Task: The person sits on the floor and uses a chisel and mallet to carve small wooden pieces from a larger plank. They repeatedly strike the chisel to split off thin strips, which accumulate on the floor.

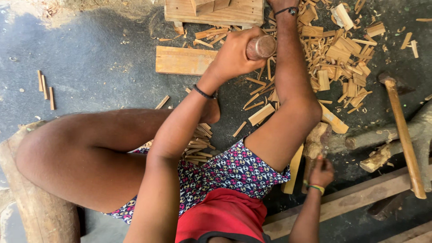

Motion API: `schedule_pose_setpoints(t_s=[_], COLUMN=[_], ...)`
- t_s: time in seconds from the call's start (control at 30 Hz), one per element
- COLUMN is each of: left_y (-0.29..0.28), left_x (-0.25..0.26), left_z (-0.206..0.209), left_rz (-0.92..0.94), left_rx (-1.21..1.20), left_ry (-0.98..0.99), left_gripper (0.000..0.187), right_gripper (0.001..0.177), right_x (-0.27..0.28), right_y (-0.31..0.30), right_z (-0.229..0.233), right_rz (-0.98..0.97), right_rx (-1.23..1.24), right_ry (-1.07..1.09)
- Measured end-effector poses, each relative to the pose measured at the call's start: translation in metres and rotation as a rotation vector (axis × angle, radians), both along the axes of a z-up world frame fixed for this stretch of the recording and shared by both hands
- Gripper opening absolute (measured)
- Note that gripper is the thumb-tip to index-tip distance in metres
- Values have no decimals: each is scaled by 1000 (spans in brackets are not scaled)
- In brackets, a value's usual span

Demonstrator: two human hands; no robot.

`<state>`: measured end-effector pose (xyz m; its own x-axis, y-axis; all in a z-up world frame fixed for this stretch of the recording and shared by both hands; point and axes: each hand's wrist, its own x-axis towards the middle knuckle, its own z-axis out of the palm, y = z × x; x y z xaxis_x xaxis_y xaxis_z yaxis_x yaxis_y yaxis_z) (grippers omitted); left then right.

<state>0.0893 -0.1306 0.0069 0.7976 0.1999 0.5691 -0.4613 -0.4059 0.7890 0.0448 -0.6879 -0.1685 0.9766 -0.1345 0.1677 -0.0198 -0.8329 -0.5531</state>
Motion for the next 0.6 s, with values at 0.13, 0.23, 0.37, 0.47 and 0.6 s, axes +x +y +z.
schedule_pose_setpoints(t_s=[0.13, 0.23, 0.37, 0.47, 0.6], left_y=[3, 19, 31, 29, 27], left_x=[7, 6, 1, -5, -7], left_z=[-5, -4, -5, -4, 1], left_rz=[98, 100, 19, -48, -70], left_rx=[-38, -121, -168, -139, -113], left_ry=[38, 21, 84, 66, 81], left_gripper=[31, 32, 27, 28, 31], right_gripper=[65, 73, 83, 86, 67], right_x=[-19, -34, -28, -21, -22], right_y=[3, 3, 8, 11, 14], right_z=[-4, -1, 1, 2, 1], right_rz=[-149, -50, -82, -80, -99], right_rx=[-134, -325, -207, -230, -28], right_ry=[326, 293, 317, 299, 275])
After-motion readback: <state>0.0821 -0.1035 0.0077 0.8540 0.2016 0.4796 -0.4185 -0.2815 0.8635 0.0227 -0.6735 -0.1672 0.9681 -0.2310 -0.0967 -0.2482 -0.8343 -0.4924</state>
